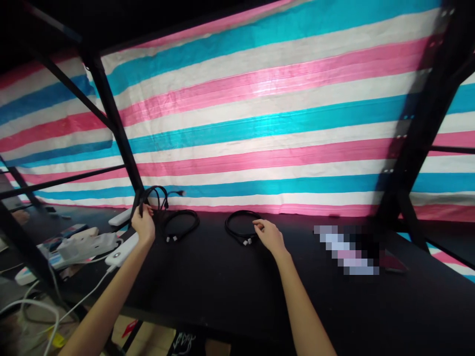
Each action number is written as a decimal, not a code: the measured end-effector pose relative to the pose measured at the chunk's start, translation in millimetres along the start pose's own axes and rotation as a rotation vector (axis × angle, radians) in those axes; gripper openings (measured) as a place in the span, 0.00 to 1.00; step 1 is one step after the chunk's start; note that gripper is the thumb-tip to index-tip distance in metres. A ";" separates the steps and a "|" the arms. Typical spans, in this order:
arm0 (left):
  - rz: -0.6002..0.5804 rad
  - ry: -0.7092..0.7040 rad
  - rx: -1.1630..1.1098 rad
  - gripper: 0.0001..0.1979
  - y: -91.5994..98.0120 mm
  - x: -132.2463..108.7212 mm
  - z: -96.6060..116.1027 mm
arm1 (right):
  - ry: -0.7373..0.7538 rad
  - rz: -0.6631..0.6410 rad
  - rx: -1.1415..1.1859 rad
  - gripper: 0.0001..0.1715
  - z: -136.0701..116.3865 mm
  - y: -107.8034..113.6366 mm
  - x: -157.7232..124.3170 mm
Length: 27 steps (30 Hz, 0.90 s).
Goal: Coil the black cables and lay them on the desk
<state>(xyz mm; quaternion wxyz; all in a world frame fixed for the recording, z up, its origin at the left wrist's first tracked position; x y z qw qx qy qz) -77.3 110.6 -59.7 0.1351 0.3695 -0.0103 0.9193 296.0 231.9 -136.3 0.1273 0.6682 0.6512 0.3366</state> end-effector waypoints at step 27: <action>-0.881 0.862 -1.108 0.17 97.6 -169.0 129.5 | -0.139 -0.421 0.617 0.30 -75.9 23.5 -162.9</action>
Point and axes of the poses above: each hand's wrist, its own x-axis towards the middle knuckle, its own y-axis out of the back of the hand, z = x × y, the point moved 1 cm from there along x, towards the middle knuckle, and after that the axes turned 9 degrees about -y, right-handed, at the moved point
